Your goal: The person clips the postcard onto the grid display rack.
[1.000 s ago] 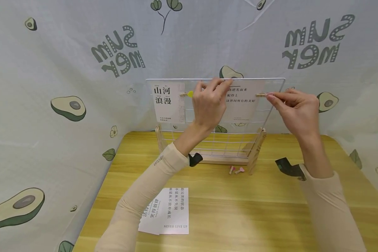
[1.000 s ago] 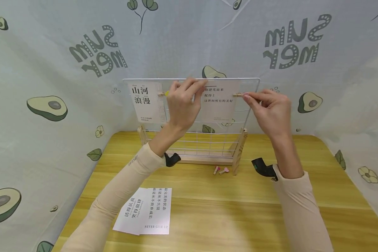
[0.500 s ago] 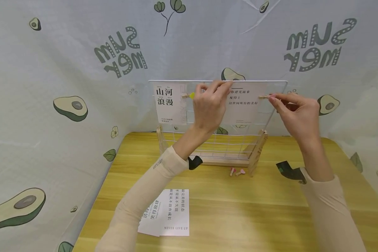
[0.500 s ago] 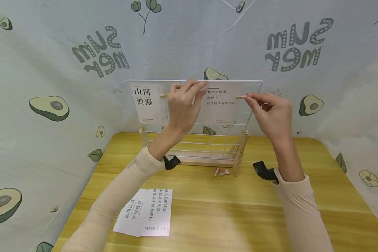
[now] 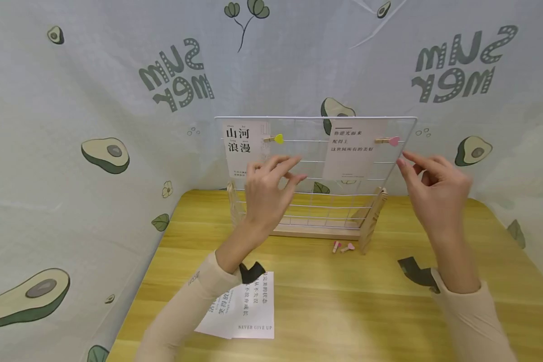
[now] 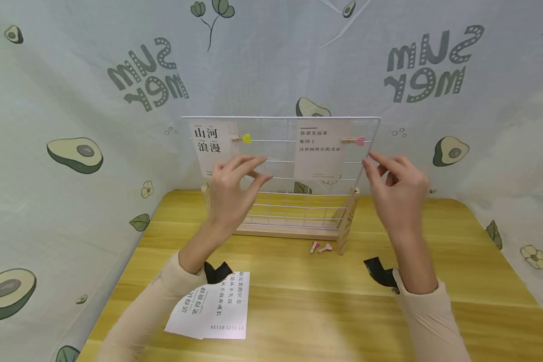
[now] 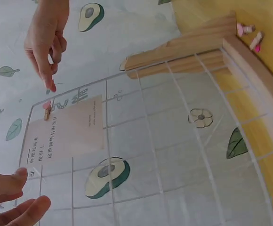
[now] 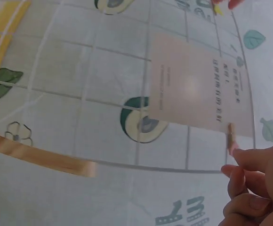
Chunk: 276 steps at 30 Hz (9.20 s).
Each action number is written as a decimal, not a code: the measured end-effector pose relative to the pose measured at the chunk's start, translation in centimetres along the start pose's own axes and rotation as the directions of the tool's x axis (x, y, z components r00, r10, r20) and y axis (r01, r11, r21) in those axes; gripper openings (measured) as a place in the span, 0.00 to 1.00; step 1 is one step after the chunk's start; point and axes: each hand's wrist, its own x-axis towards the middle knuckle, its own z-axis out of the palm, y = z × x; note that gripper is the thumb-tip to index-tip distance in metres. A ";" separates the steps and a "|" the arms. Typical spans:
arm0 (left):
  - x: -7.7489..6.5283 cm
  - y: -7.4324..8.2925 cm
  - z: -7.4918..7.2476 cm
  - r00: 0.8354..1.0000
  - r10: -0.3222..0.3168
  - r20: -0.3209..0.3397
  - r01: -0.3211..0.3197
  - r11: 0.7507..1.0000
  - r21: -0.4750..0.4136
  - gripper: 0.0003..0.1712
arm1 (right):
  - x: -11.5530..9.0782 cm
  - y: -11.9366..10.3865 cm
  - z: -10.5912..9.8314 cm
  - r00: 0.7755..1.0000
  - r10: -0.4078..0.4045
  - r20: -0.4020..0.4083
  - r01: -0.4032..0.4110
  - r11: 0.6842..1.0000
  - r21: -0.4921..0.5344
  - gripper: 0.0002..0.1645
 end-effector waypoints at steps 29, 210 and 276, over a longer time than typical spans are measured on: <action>-19.2 -9.1 -5.5 0.458 -0.387 0.800 0.377 0.900 0.219 0.36 | -13.4 9.0 6.0 0.659 0.344 0.669 -0.042 0.905 -0.424 0.21; -12.7 -10.1 1.7 0.954 -0.297 0.035 0.244 0.843 0.480 0.09 | -6.6 -3.0 15.6 0.883 -0.350 0.314 0.392 0.917 -0.078 0.07; -18.9 -12.6 -8.5 0.327 -0.644 0.692 0.686 0.666 0.295 0.17 | -14.1 7.5 7.9 0.465 0.359 0.809 -0.430 0.891 -0.148 0.14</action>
